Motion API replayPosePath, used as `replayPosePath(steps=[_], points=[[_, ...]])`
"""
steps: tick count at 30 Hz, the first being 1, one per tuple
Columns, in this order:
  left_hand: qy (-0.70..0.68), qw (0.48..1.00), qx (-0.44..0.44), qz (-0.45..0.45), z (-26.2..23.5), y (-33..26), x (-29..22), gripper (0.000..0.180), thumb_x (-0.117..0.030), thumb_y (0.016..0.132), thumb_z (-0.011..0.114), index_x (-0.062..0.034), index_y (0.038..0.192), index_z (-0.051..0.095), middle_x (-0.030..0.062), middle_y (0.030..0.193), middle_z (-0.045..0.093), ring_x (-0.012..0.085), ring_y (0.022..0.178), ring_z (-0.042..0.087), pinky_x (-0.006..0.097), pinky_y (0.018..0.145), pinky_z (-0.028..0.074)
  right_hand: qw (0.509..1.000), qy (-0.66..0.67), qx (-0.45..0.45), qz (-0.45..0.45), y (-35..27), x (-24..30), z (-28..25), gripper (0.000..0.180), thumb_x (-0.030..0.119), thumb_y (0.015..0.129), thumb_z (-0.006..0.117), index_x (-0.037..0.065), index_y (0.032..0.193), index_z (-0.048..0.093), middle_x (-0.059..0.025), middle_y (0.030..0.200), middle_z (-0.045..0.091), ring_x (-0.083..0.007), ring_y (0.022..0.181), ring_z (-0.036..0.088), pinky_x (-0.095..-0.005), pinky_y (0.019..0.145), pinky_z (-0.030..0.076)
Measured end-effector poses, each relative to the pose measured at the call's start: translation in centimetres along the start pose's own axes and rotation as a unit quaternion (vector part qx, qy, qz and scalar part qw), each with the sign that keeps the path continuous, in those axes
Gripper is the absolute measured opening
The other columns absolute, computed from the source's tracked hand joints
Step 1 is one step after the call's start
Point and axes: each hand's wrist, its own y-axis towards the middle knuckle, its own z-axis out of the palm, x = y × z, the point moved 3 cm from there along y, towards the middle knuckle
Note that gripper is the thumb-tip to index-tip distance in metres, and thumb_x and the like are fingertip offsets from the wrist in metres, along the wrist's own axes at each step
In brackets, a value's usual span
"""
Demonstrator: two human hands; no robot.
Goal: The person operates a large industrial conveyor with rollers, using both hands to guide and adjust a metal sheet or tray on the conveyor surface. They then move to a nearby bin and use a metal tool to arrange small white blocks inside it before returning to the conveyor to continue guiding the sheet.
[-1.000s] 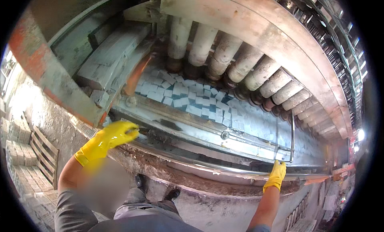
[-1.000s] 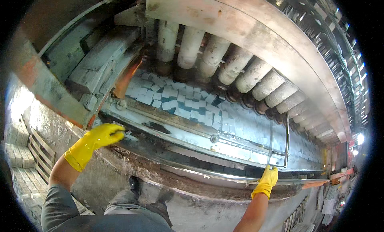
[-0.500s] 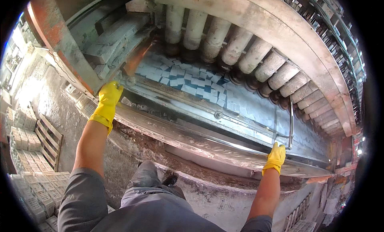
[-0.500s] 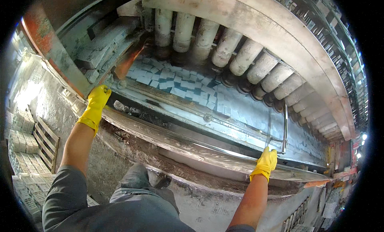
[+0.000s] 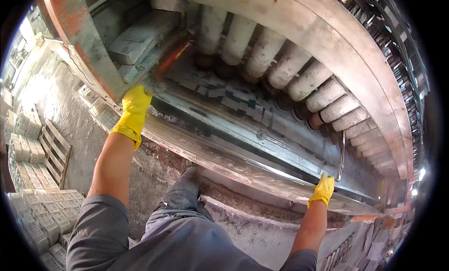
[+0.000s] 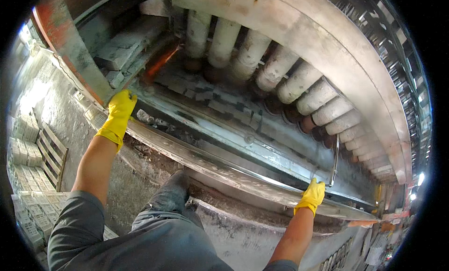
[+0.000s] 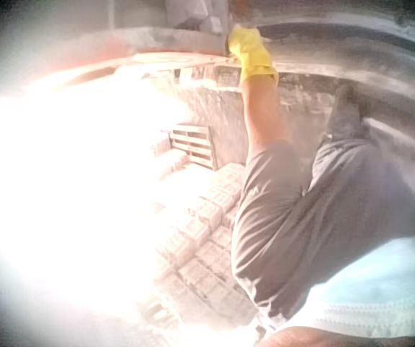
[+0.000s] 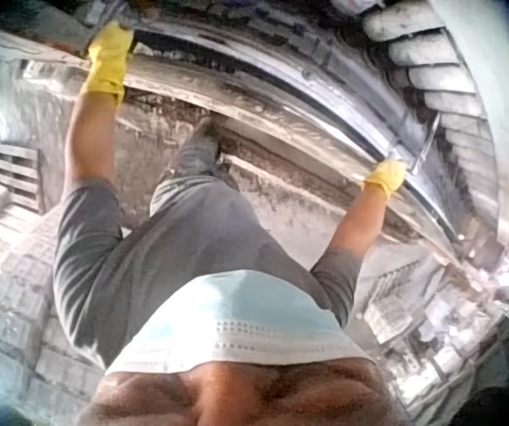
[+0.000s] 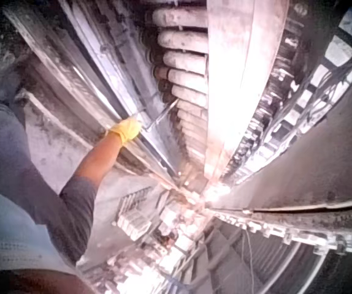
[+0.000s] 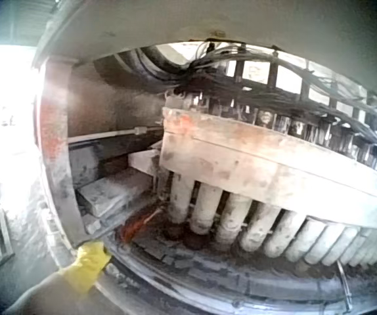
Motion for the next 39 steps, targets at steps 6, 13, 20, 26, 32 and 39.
replayPosePath(steps=[6,13,20,26,32,39], points=[[-0.019,0.999,-0.045,0.02,0.0,0.4,0.5,0.037,-0.043,0.092,0.076,-0.0078,0.103,0.075,0.0197,0.103,0.078,0.0451,0.099,0.074,0.056,0.087,0.059,1.0,-0.013,-0.004,-0.005,-0.4,1.0,-0.3,0.057,0.042,0.104,0.059,-0.006,0.133,0.063,-0.0278,0.122,0.074,-0.04,0.084,0.078,-0.0487,0.076,0.063],[-0.005,1.0,-0.014,-0.006,-0.4,1.5,-0.1,0.039,-0.044,0.093,0.076,-0.0073,0.104,0.076,0.0206,0.105,0.078,0.0451,0.1,0.074,0.054,0.087,0.058,0.945,-0.24,0.023,-0.219,-1.9,3.5,1.9,0.052,0.045,0.1,0.059,-0.004,0.115,0.072,-0.0313,0.118,0.074,-0.0489,0.112,0.071,-0.0563,0.095,0.053],[-0.005,1.0,-0.021,0.001,-0.1,2.4,-0.4,0.037,-0.044,0.092,0.076,-0.0095,0.104,0.076,0.0201,0.105,0.078,0.0454,0.101,0.073,0.055,0.086,0.058,0.973,-0.185,-0.003,-0.137,-3.2,6.9,2.0,0.054,0.046,0.101,0.056,-0.004,0.117,0.07,-0.0317,0.12,0.075,-0.0479,0.11,0.073,-0.0547,0.096,0.054],[0.006,1.0,-0.007,0.002,0.3,3.2,-1.3,0.036,-0.044,0.093,0.076,-0.01,0.105,0.076,0.0199,0.106,0.078,0.0452,0.101,0.073,0.055,0.086,0.058,0.989,-0.123,0.034,-0.073,-3.2,8.6,1.4,0.049,0.041,0.101,0.059,-0.005,0.117,0.069,-0.0286,0.112,0.078,-0.0431,0.093,0.079,-0.0515,0.087,0.058],[0.007,1.0,0.008,-0.011,0.2,4.7,-2.6,0.038,-0.045,0.093,0.076,-0.0098,0.107,0.077,0.0206,0.109,0.078,0.0449,0.103,0.073,0.054,0.088,0.058,0.994,-0.092,0.062,-0.014,-2.5,10.9,1.4,0.047,0.039,0.103,0.061,-0.005,0.118,0.069,-0.0245,0.108,0.079,-0.0345,0.078,0.081,-0.0474,0.076,0.06],[0.011,1.0,0.007,-0.007,0.8,6.2,-3.9,0.043,-0.046,0.093,0.075,-0.009,0.113,0.078,0.0208,0.112,0.079,0.0448,0.107,0.074,0.054,0.092,0.058,0.989,-0.135,0.054,-0.015,1.0,10.9,2.6,0.05,0.043,0.104,0.061,-0.003,0.122,0.071,-0.0268,0.117,0.078,-0.0423,0.099,0.079,-0.0518,0.091,0.057]])
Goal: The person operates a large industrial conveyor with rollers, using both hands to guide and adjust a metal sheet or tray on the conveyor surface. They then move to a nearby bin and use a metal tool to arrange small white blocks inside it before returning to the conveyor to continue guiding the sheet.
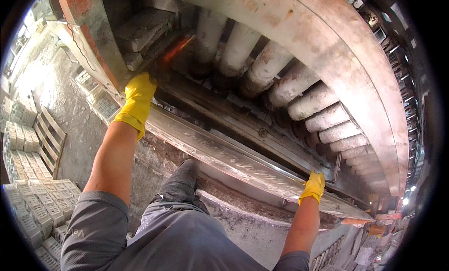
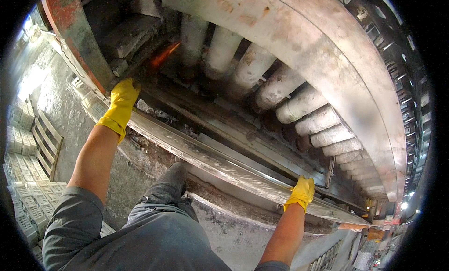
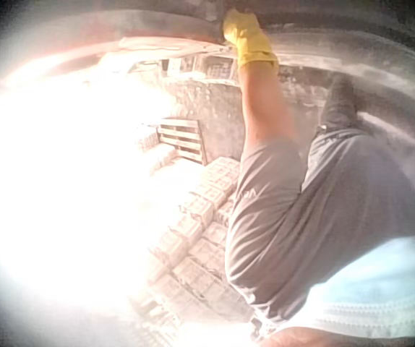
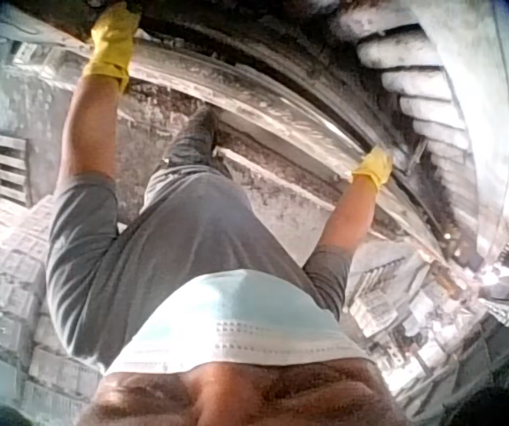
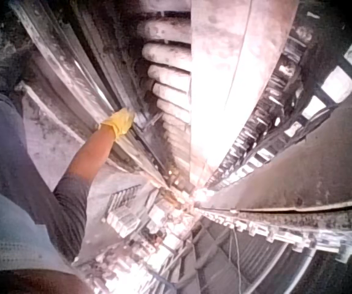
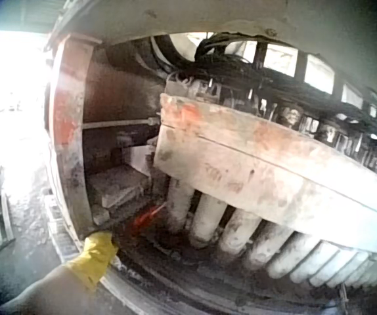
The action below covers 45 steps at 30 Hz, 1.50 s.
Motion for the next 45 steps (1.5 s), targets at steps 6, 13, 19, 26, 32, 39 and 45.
replayPosePath(steps=[6,13,19,26,32,39,45], points=[[0.006,1.0,0.008,-0.009,0.3,1.0,-0.9,0.041,-0.045,0.093,0.074,-0.0082,0.111,0.078,0.0218,0.11,0.079,0.0456,0.106,0.073,0.054,0.092,0.058,0.999,-0.044,-0.017,-0.015,1.1,1.4,-0.1,0.052,0.045,0.106,0.059,-0.002,0.125,0.071,-0.0294,0.126,0.075,-0.048,0.116,0.073,-0.0555,0.097,0.054],[0.007,0.999,0.04,-0.025,0.6,1.9,-1.6,0.044,-0.047,0.093,0.073,-0.0093,0.114,0.078,0.0207,0.118,0.078,0.0444,0.113,0.072,0.054,0.098,0.057,0.997,-0.075,-0.016,-0.013,1.4,3.3,-0.8,0.054,0.046,0.106,0.06,-0.002,0.129,0.07,-0.0296,0.128,0.075,-0.0476,0.116,0.073,-0.0551,0.097,0.055],[0.003,0.999,0.034,-0.031,0.1,2.2,-2.4,0.041,-0.045,0.093,0.073,-0.0088,0.112,0.079,0.0211,0.113,0.079,0.0455,0.11,0.073,0.055,0.095,0.058,0.997,-0.071,-0.019,-0.013,2.8,3.1,-0.1,0.055,0.047,0.106,0.06,-0.002,0.128,0.07,-0.0295,0.128,0.075,-0.0479,0.117,0.073,-0.0572,0.098,0.055],[0.001,1.0,0.006,-0.007,0.3,0.8,-1.9,0.04,-0.045,0.093,0.072,-0.0088,0.11,0.079,0.0218,0.112,0.078,0.0457,0.107,0.073,0.055,0.093,0.058,1.0,-0.01,-0.018,-0.022,3.1,0.3,1.2,0.056,0.05,0.106,0.058,-0.002,0.126,0.069,-0.0294,0.126,0.075,-0.0489,0.117,0.072,-0.0582,0.098,0.053],[0.003,1.0,0.006,-0.005,0.1,-0.7,-0.5,0.041,-0.046,0.094,0.073,-0.0097,0.113,0.078,0.0219,0.114,0.078,0.0454,0.109,0.073,0.054,0.093,0.058,0.999,-0.032,0.002,-0.007,-0.5,0.4,-0.5,0.057,0.05,0.107,0.055,-0.002,0.124,0.069,-0.0291,0.124,0.076,-0.0473,0.116,0.073,-0.055,0.096,0.055],[0.005,0.999,0.032,-0.016,-0.8,-2.1,0.3,0.045,-0.047,0.095,0.073,-0.0093,0.12,0.076,0.021,0.119,0.077,0.0457,0.111,0.072,0.054,0.095,0.058,1.0,0.005,-0.018,-0.024,-2.0,-1.6,0.0,0.056,0.048,0.104,0.055,-0.004,0.121,0.07,-0.0295,0.124,0.075,-0.0454,0.106,0.076,-0.0543,0.094,0.056],[0.015,0.999,0.03,-0.01,-1.0,-2.9,0.8,0.045,-0.047,0.096,0.073,-0.009,0.119,0.075,0.0216,0.116,0.078,0.0451,0.11,0.073,0.054,0.094,0.058,0.999,0.033,-0.009,-0.03,-1.6,-3.4,0.7,0.056,0.045,0.104,0.055,-0.006,0.122,0.068,-0.0303,0.122,0.075,-0.0457,0.096,0.078,-0.0535,0.089,0.058]])
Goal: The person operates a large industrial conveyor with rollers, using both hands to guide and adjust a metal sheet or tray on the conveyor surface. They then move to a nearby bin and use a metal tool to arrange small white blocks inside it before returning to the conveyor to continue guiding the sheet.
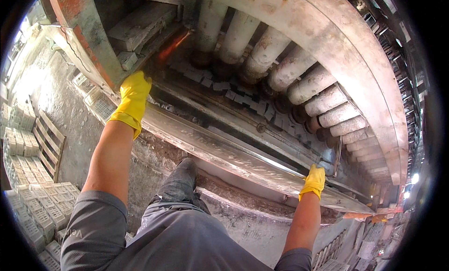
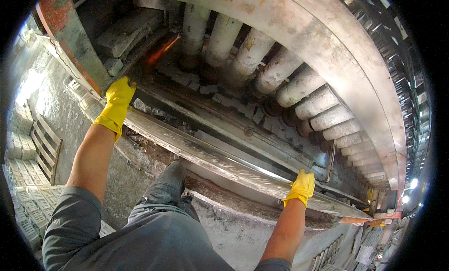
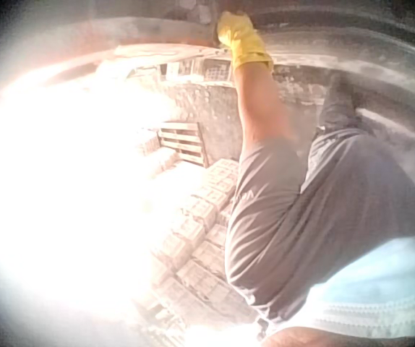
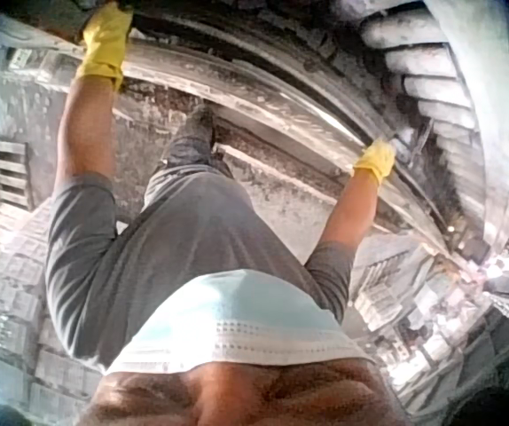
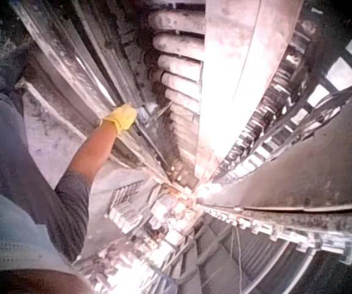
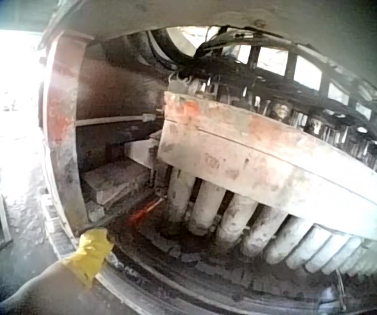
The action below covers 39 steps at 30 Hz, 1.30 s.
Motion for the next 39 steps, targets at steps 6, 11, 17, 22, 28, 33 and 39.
replayPosePath(steps=[6,11,17,22,28,33,39], points=[[0.0,1.0,0.001,0.004,-0.1,-0.4,0.2,0.043,-0.047,0.097,0.073,-0.0078,0.113,0.074,0.022,0.113,0.077,0.0456,0.108,0.073,0.055,0.093,0.057,0.998,0.054,0.01,0.01,-1.4,0.5,-0.4,0.053,0.042,0.105,0.058,-0.008,0.122,0.066,-0.0277,0.117,0.076,-0.0376,0.079,0.08,-0.0469,0.073,0.062],[0.0,1.0,-0.012,0.007,-0.1,-0.7,0.4,0.043,-0.047,0.097,0.073,-0.0073,0.113,0.074,0.0224,0.113,0.077,0.046,0.107,0.073,0.055,0.093,0.057,0.998,0.065,0.006,0.015,-1.6,0.2,-0.3,0.053,0.042,0.105,0.057,-0.007,0.12,0.066,-0.0276,0.115,0.077,-0.0365,0.075,0.08,-0.0466,0.071,0.062],[-0.008,1.0,-0.022,0.016,0.0,-1.0,0.8,0.044,-0.046,0.096,0.075,-0.0063,0.116,0.075,0.023,0.115,0.077,0.0457,0.108,0.073,0.054,0.093,0.058,0.996,0.085,0.006,0.011,-1.6,-1.0,0.3,0.052,0.042,0.104,0.057,-0.007,0.118,0.066,-0.0278,0.113,0.076,-0.0358,0.072,0.079,-0.0467,0.072,0.06],[-0.014,1.0,-0.024,0.006,-0.2,-2.3,1.6,0.044,-0.044,0.094,0.076,-0.0064,0.116,0.076,0.0228,0.115,0.078,0.0454,0.108,0.073,0.054,0.093,0.058,0.997,0.077,0.003,0.017,-3.0,-2.3,0.2,0.049,0.038,0.104,0.064,-0.009,0.117,0.062,-0.025,0.108,0.071,-0.0312,0.074,0.075,-0.0425,0.061,0.06],[-0.013,1.0,-0.022,0.01,-0.6,-3.5,2.2,0.044,-0.045,0.093,0.076,-0.0066,0.116,0.077,0.0221,0.113,0.079,0.0454,0.105,0.074,0.054,0.092,0.059,0.993,0.11,-0.001,0.03,-4.7,-3.2,0.1,0.048,0.038,0.105,0.064,-0.008,0.115,0.062,-0.0236,0.105,0.071,-0.0311,0.07,0.074,-0.0431,0.061,0.059],[-0.014,1.0,-0.016,0.005,-0.8,-4.3,2.9,0.046,-0.046,0.094,0.076,-0.007,0.119,0.076,0.0222,0.115,0.078,0.0454,0.107,0.074,0.054,0.093,0.059,0.997,0.08,-0.015,0.019,-6.1,-3.6,0.0,0.05,0.041,0.102,0.058,-0.007,0.114,0.065,-0.0247,0.1,0.075,-0.0341,0.069,0.076,-0.0462,0.071,0.059],[-0.009,1.0,-0.009,0.001,-0.9,-5.1,3.5,0.05,-0.047,0.095,0.075,-0.0074,0.124,0.075,0.0225,0.118,0.078,0.0449,0.109,0.074,0.053,0.094,0.058,0.996,0.086,-0.015,0.018,-7.3,-4.4,-0.1,0.049,0.042,0.102,0.057,-0.006,0.111,0.066,-0.0251,0.099,0.076,-0.0349,0.068,0.076,-0.0467,0.072,0.058]])
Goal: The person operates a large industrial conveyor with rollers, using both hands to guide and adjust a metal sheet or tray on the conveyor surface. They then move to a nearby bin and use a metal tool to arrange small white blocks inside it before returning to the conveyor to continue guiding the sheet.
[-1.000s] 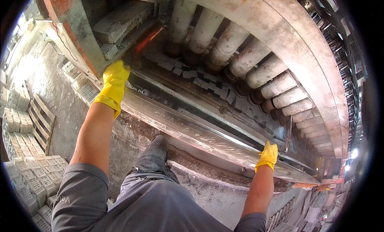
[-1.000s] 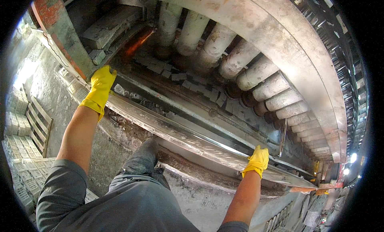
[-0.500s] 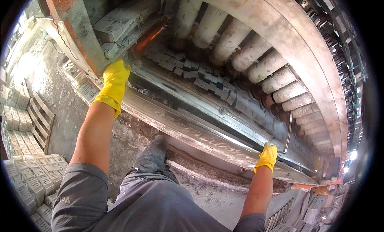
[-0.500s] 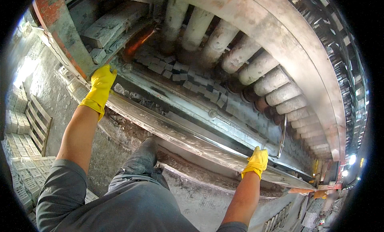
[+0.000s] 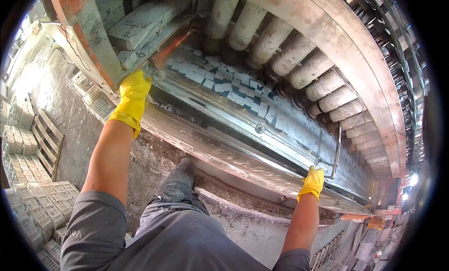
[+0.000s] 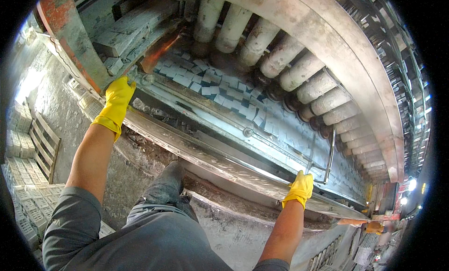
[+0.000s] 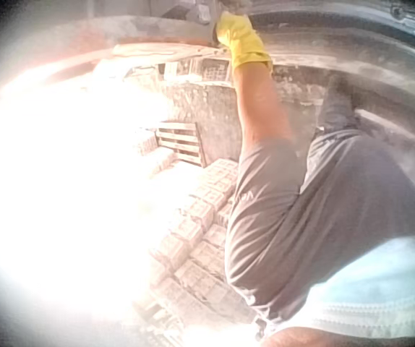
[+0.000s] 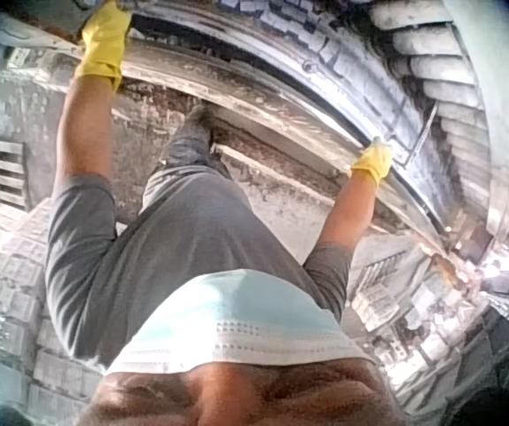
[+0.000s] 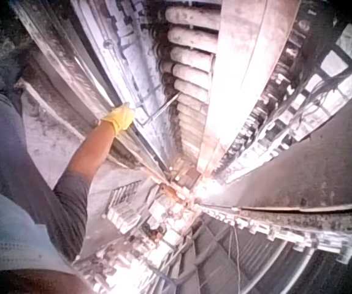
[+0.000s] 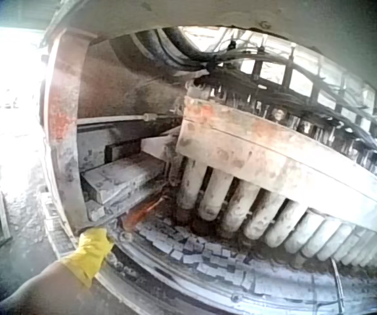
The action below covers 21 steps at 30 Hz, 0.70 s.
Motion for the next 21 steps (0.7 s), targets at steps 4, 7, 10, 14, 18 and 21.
replayPosePath(steps=[4,7,10,14,18,21], points=[[0.008,1.0,0.01,0.004,0.0,-0.1,0.2,0.05,-0.048,0.096,0.074,-0.0073,0.125,0.076,0.0223,0.118,0.078,0.0445,0.11,0.074,0.053,0.095,0.058,1.0,0.005,0.004,0.01,0.0,-0.5,0.1,0.049,0.042,0.102,0.057,-0.005,0.113,0.066,-0.0251,0.101,0.076,-0.035,0.07,0.077,-0.0468,0.073,0.058],[0.006,1.0,0.002,0.009,0.0,-0.3,0.2,0.05,-0.048,0.096,0.074,-0.0072,0.125,0.076,0.0224,0.119,0.078,0.0444,0.111,0.074,0.053,0.095,0.058,1.0,-0.004,0.003,0.011,0.1,-0.6,0.1,0.05,0.042,0.102,0.056,-0.005,0.115,0.066,-0.025,0.102,0.077,-0.0349,0.073,0.078,-0.0469,0.076,0.059],[0.001,1.0,-0.002,0.008,0.0,-0.5,0.2,0.05,-0.048,0.097,0.073,-0.0071,0.125,0.076,0.0223,0.12,0.078,0.0442,0.111,0.074,0.052,0.096,0.058,1.0,-0.023,0.006,0.009,0.2,-0.7,0.1,0.051,0.043,0.102,0.056,-0.005,0.116,0.067,-0.0251,0.102,0.077,-0.0347,0.075,0.079,-0.0472,0.078,0.059],[-0.012,1.0,-0.001,0.006,-0.1,-0.6,0.2,0.049,-0.047,0.097,0.074,-0.0073,0.125,0.076,0.022,0.12,0.078,0.0437,0.112,0.074,0.051,0.096,0.058,0.999,-0.044,0.003,0.006,0.3,-0.9,0.1,0.051,0.043,0.102,0.056,-0.005,0.116,0.067,-0.025,0.101,0.078,-0.0359,0.076,0.079,-0.0475,0.079,0.059],[-0.011,1.0,0.005,0.0,-0.1,-0.7,0.1,0.049,-0.047,0.096,0.075,-0.0078,0.126,0.076,0.0212,0.121,0.078,0.0434,0.112,0.074,0.051,0.096,0.058,0.999,-0.041,0.005,0.006,0.3,-1.1,0.1,0.051,0.042,0.102,0.056,-0.004,0.117,0.067,-0.0256,0.103,0.078,-0.0366,0.078,0.079,-0.0478,0.079,0.059],[-0.02,1.0,-0.004,0.002,0.0,-0.8,0.1,0.046,-0.045,0.096,0.074,-0.007,0.122,0.077,0.0215,0.118,0.078,0.0434,0.111,0.074,0.053,0.096,0.058,1.0,-0.028,0.008,0.011,0.3,-1.2,0.1,0.051,0.042,0.102,0.056,-0.005,0.118,0.068,-0.0264,0.106,0.078,-0.0366,0.079,0.08,-0.0478,0.079,0.059]])
